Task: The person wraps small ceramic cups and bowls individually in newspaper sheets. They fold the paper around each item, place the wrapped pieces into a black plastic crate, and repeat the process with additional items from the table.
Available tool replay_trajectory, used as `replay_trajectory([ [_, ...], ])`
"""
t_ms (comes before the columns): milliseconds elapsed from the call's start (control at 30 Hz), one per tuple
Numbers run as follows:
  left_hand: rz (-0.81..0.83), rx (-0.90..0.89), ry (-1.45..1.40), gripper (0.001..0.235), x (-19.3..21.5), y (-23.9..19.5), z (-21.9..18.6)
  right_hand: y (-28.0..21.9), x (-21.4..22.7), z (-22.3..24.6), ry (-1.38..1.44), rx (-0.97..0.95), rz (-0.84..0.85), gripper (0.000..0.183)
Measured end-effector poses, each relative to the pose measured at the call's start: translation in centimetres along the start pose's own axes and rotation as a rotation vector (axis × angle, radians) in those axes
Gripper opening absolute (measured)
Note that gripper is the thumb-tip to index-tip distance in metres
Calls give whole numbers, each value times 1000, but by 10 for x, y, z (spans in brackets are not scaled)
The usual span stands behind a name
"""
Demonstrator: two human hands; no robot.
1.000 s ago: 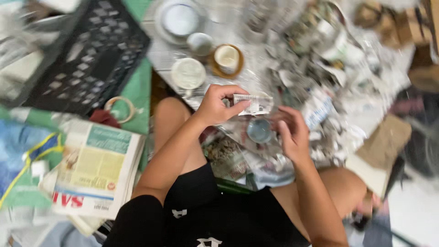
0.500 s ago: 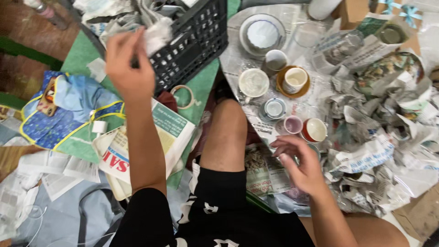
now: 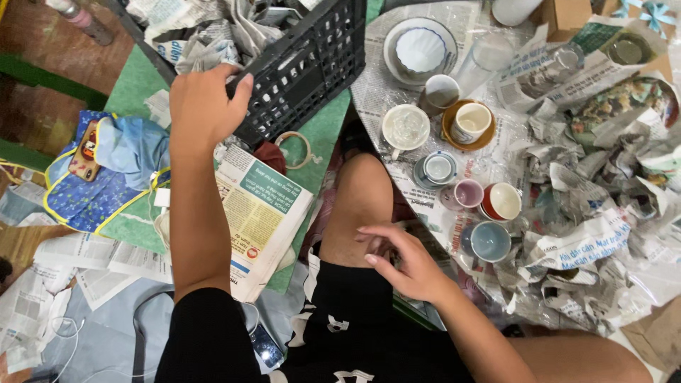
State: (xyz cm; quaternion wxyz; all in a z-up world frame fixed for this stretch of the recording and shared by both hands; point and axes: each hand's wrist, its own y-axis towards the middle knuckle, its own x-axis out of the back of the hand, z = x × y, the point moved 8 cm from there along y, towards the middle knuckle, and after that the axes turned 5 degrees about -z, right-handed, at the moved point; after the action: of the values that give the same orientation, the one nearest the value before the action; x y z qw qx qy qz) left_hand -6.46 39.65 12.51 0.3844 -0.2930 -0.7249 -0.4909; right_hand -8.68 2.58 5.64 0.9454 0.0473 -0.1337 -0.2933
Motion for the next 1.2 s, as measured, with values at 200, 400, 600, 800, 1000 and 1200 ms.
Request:
replay_trajectory([
  [200, -65, 9, 147, 37, 14, 4, -48, -14, 7, 2, -6, -20, -9, 39],
  [400, -171, -326, -432, 26, 44, -21, -202, -38, 50, 3, -14, 3, -128, 36],
  [600, 129, -606, -887, 21, -2, -52, -351, -69, 106, 6, -100, 31, -303, 31],
  [800, 330, -458, -1180, 30, -83, -59, -420, -102, 197, 9, -419, 70, -510, 15],
  [1000, 180, -560, -1220, 42, -140, -84, -432, -148, 311, 2, -934, -7, -1007, 42],
  [1200, 362, -643, -1197, 44, -161, -110, -443, -161, 351, -59, -1079, -211, -1028, 76],
])
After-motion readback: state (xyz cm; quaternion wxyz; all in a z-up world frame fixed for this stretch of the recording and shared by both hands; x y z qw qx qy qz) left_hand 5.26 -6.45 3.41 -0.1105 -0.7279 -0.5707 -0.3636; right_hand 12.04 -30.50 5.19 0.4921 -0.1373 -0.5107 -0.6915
